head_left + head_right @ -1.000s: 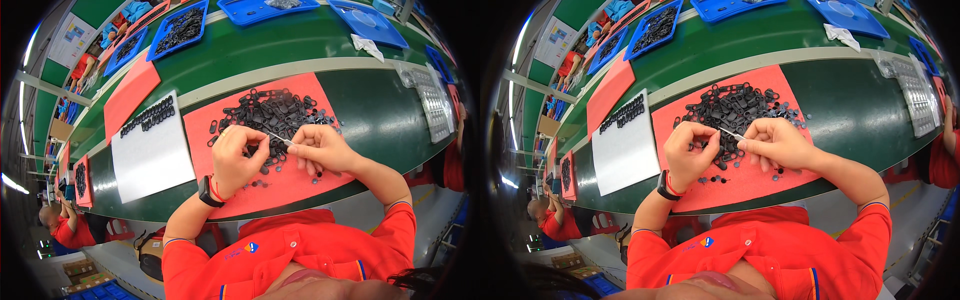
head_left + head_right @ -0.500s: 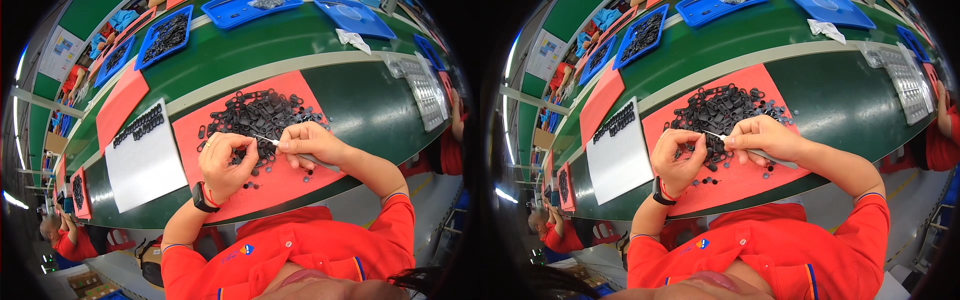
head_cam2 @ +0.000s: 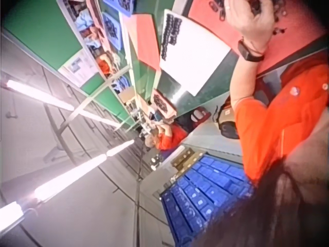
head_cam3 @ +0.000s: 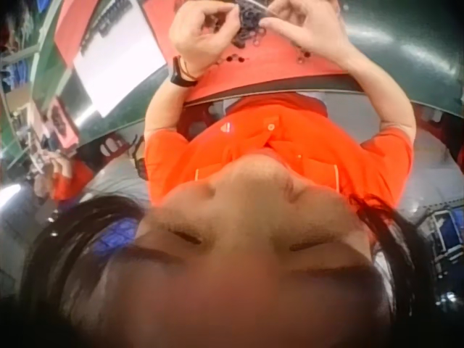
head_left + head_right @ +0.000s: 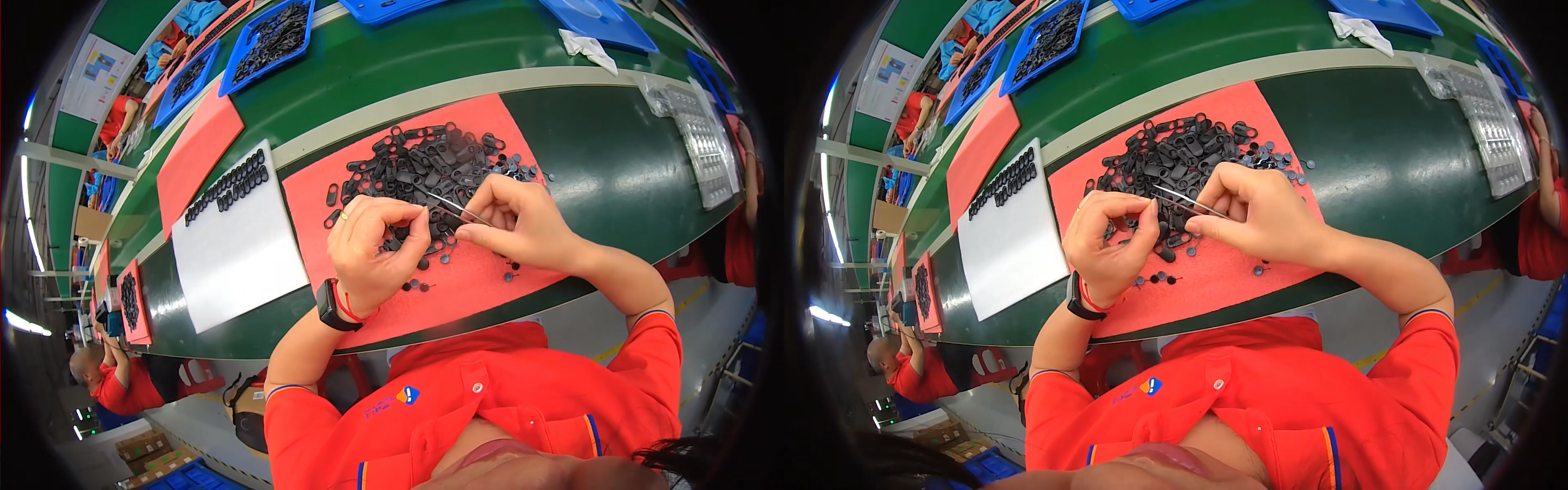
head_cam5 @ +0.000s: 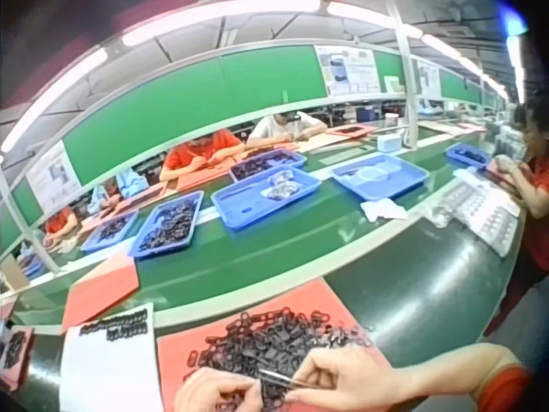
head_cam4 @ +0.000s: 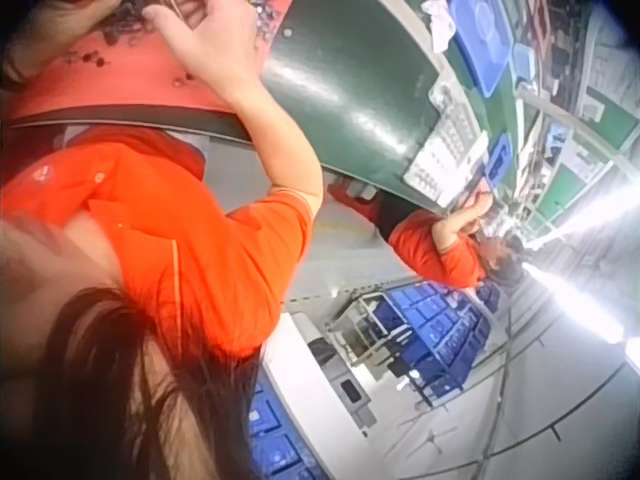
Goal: The person assembles small plastic components by picking up plastic frames and inserting small round pieces into them by hand and using tweezers.
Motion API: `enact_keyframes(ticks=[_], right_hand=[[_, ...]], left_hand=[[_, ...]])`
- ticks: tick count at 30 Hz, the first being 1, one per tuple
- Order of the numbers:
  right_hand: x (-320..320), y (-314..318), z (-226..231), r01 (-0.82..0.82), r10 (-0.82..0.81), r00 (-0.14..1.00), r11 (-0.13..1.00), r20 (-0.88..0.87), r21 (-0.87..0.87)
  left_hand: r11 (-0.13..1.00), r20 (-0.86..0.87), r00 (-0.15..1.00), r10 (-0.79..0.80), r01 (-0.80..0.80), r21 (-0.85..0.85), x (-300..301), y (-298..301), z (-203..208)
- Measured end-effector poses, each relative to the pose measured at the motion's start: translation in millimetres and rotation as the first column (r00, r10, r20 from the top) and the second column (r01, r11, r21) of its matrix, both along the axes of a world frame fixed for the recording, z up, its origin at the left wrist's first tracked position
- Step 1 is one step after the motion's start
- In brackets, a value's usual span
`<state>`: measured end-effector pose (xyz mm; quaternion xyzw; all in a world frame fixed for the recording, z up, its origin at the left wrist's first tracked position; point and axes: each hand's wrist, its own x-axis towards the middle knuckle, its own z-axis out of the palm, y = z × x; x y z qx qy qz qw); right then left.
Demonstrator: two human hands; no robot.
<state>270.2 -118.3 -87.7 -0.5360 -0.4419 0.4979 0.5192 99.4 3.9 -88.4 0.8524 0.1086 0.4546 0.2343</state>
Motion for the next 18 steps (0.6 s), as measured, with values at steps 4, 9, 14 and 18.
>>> enact_keyframes(ticks=[4, 9, 14, 18], right_hand=[[7.5, 2.2, 6.6, -0.101, 0.101, 0.995, 0.993, 0.010, -0.054], [3.6, 1.7, 12.2, -0.189, 0.145, 0.970, 0.956, -0.197, -0.225], [4.4, 1.5, 15.3, -0.224, 0.194, 0.970, 0.948, -0.146, -0.226], [4.9, -1.2, 15.1, -0.487, 0.360, 0.850, 0.816, -0.386, -0.312]], left_hand=[[1.000, 0.020, 1.000, 0.016, -0.016, -0.024, -0.2, -2.2, 0.1], [0.999, 0.035, 0.999, 0.033, -0.032, -0.013, -0.1, -0.9, -0.2], [0.995, 0.021, 0.999, 0.046, -0.044, -0.088, 0.4, -5.2, -2.1], [0.991, 0.099, 0.993, 0.067, -0.054, -0.122, 2.2, -5.4, -4.0]])
